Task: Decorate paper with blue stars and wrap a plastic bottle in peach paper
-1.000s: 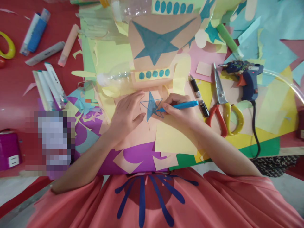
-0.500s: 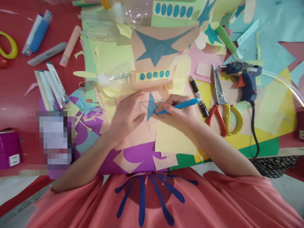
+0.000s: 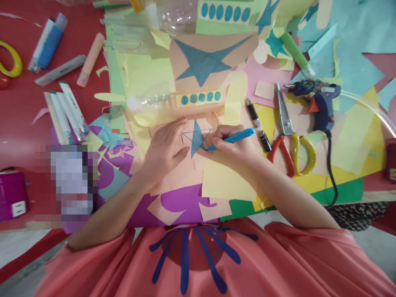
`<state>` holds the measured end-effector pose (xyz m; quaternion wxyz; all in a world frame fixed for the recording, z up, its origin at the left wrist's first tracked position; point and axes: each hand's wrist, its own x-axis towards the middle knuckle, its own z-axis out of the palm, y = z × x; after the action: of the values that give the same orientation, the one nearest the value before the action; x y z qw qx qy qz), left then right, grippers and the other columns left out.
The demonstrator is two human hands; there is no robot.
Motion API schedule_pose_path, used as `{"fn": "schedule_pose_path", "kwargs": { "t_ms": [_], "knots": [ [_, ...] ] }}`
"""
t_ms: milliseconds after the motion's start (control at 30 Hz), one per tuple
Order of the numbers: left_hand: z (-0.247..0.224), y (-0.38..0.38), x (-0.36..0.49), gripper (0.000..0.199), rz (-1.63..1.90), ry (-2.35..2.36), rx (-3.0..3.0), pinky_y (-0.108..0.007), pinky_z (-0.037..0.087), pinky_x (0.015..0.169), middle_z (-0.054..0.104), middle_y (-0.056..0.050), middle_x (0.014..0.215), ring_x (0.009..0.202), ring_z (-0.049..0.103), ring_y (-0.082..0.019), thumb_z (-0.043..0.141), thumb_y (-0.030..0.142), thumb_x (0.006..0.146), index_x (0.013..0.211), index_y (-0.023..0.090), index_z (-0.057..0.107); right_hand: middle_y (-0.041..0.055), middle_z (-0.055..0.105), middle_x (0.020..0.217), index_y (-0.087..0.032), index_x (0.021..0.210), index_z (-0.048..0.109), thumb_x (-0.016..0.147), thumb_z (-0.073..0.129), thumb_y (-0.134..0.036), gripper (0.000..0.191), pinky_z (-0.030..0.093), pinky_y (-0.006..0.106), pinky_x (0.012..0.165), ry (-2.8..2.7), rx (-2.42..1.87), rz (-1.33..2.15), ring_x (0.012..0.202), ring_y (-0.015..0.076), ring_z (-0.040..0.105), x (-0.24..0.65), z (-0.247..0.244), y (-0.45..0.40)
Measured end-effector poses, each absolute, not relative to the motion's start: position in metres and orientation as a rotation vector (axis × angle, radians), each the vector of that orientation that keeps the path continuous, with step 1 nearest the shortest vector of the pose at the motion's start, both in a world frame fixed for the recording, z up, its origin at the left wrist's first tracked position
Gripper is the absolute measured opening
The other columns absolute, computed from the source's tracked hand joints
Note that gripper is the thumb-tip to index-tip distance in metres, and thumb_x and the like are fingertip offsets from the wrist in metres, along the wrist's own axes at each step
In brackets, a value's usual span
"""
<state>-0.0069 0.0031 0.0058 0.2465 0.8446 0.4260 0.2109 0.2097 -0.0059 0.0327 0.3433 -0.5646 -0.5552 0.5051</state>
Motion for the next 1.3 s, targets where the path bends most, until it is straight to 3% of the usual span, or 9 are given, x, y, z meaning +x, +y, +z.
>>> {"fn": "schedule_pose_path", "kwargs": {
  "t_ms": [233, 633, 867, 1300],
  "knots": [
    [0.0068, 0.0024, -0.0056, 0.053, 0.577, 1.173, 2.313, -0.046, 0.045, 0.113, 0.053, -0.011, 0.147, 0.135, 0.052, -0.026, 0.056, 0.025, 0.093, 0.143, 0.026, 0.038, -0.0015, 0.058, 0.055, -0.021, 0.054, 0.05, 0.074, 0.059, -0.018, 0.022, 0.039, 0.026, 0.052, -1.454, -1.476, 1.197, 0.055, 0.0108, 0.052, 0.2163, 0.0312, -0.0026],
    [0.0042, 0.0031, -0.0064, 0.053, 0.605, 1.167, 2.345, -0.046, 0.047, 0.111, 0.054, -0.011, 0.146, 0.134, 0.053, -0.026, 0.057, 0.025, 0.092, 0.142, 0.025, 0.038, -0.003, 0.052, 0.051, -0.021, 0.049, 0.041, 0.07, 0.055, -0.01, 0.028, 0.039, 0.025, 0.053, -1.461, -1.537, 1.24, 0.054, 0.0095, 0.049, 0.2105, 0.037, -0.0047],
    [0.0054, 0.0032, -0.0054, 0.053, 0.572, 1.183, 2.311, -0.047, 0.046, 0.112, 0.054, -0.01, 0.146, 0.135, 0.052, -0.026, 0.056, 0.026, 0.092, 0.142, 0.027, 0.039, -0.0012, 0.059, 0.056, -0.021, 0.055, 0.048, 0.075, 0.059, -0.021, 0.023, 0.041, 0.026, 0.053, -1.426, -1.418, 1.252, 0.055, 0.011, 0.052, 0.2174, 0.0313, -0.0022],
    [0.0031, 0.0031, -0.0063, 0.054, 0.594, 1.173, 2.301, -0.047, 0.045, 0.112, 0.053, -0.011, 0.147, 0.136, 0.051, -0.027, 0.057, 0.027, 0.093, 0.143, 0.026, 0.038, -0.0043, 0.05, 0.052, -0.021, 0.053, 0.048, 0.074, 0.065, -0.022, 0.027, 0.034, 0.024, 0.049, -1.43, -1.524, 1.126, 0.052, 0.0089, 0.044, 0.2153, 0.031, -0.003]
  ]
}}
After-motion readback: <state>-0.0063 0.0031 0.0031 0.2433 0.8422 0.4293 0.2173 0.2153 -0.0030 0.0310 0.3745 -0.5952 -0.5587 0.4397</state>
